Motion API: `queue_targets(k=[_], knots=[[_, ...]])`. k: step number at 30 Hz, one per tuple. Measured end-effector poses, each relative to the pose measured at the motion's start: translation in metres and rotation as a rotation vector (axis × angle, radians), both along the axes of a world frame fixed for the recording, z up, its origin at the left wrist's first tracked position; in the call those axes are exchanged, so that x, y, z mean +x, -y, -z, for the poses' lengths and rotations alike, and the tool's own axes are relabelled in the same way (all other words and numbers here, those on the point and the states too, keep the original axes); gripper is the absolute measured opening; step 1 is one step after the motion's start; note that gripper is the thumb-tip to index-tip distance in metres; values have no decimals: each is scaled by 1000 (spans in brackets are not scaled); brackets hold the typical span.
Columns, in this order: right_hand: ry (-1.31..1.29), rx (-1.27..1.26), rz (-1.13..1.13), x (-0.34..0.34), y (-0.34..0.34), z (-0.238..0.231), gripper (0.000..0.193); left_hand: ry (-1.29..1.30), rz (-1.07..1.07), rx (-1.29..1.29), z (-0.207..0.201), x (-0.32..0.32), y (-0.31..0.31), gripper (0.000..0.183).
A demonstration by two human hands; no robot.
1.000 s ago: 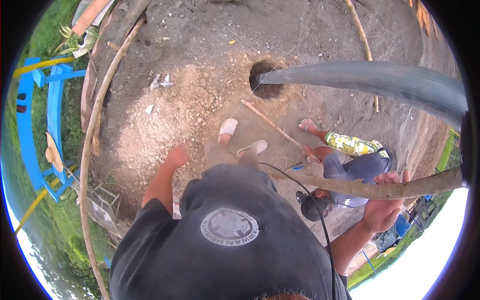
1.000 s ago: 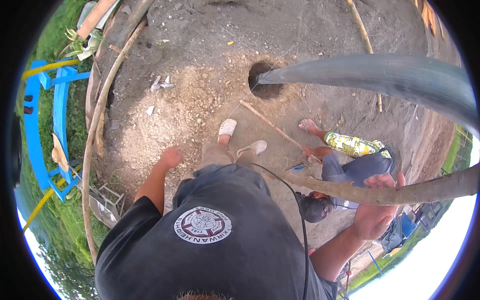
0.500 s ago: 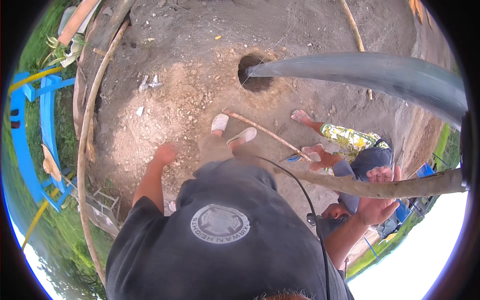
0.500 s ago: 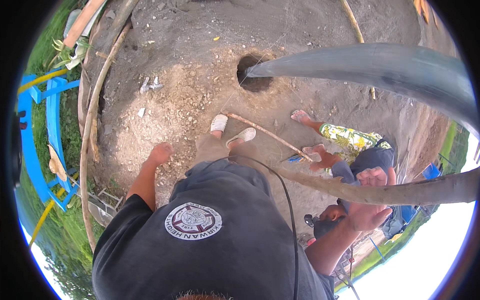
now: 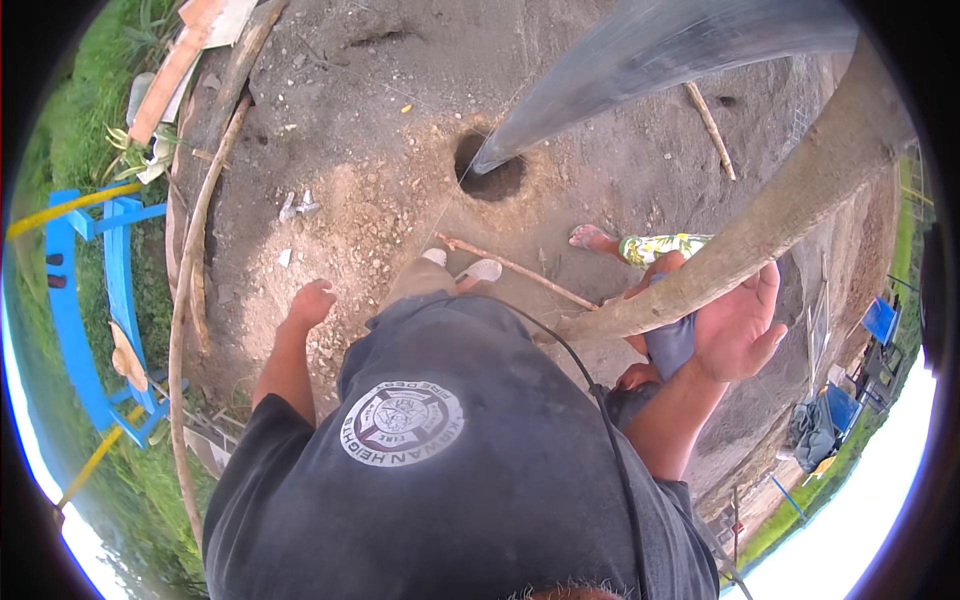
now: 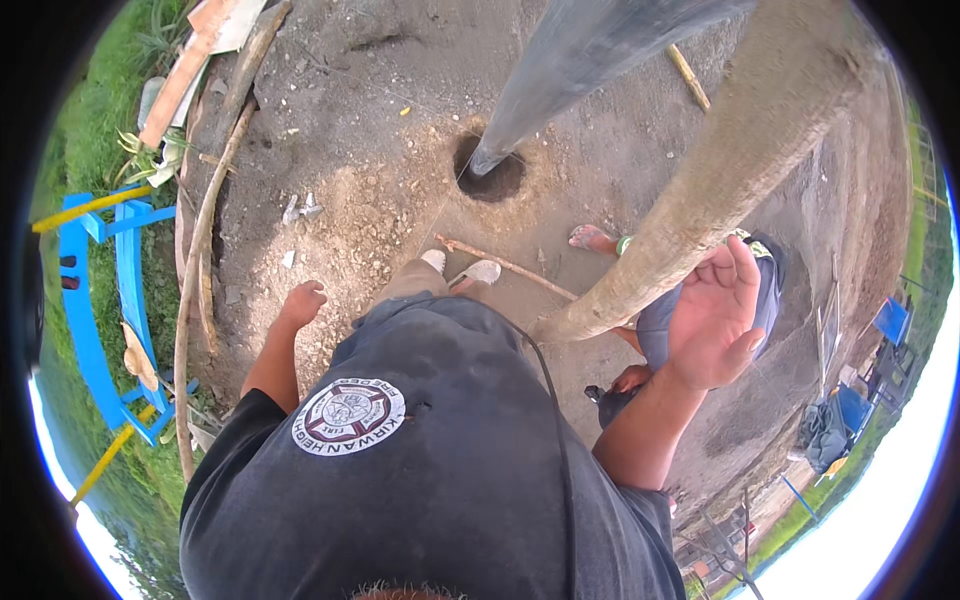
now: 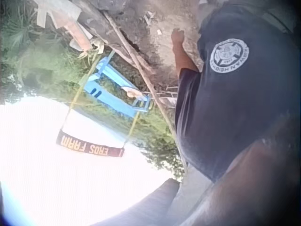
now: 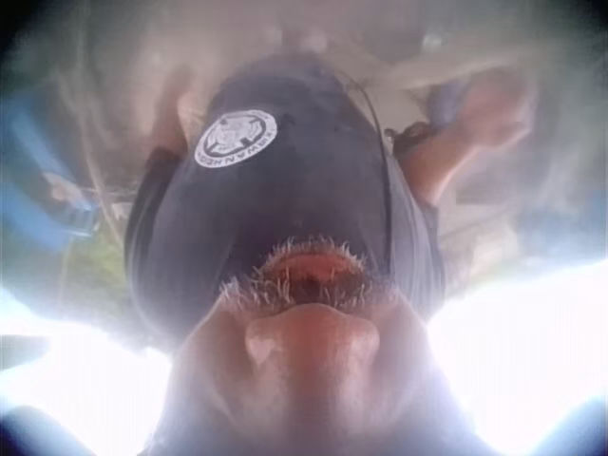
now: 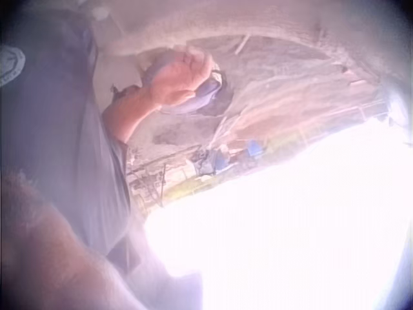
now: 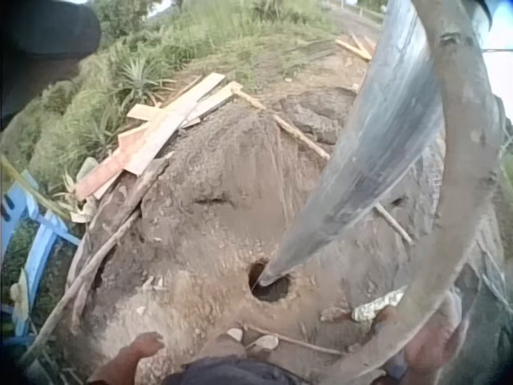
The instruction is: The person holds a wooden stick to support a metal pole being positioned into a ground hole with another worker, then walks around the construction site along a string line.
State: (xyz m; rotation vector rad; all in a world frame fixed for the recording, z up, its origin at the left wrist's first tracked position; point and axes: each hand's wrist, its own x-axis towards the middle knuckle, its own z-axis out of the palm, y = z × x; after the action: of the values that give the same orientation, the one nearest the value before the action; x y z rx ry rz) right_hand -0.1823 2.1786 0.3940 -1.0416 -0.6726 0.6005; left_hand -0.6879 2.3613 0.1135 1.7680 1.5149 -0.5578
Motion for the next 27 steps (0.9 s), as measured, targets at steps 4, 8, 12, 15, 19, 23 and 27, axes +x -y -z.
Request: queue_targets(k=[4,8,12,15,19,23,27], knots=[[51,-41,-65,11,5,2,80,73,-40,36,-3,11,20,37],[72,-7,-153,16,2,-4,80,130,63,-14,7,18,28,38],[-100,-28,59,18,-14,1,79,40,74,-122,15,14,12,36],[-142,-134,-169,34,-35,8,71,-12,181,-134,28,13,-26,34],[-125,-270,-135,37,-49,19,67,-13,219,-163,57,25,-103,32],[-219,-405,-51,15,-46,22,62,66,202,-154,82,55,-206,31],[-493,-713,322,-36,-24,19,56,116,438,-146,78,87,-310,31]])
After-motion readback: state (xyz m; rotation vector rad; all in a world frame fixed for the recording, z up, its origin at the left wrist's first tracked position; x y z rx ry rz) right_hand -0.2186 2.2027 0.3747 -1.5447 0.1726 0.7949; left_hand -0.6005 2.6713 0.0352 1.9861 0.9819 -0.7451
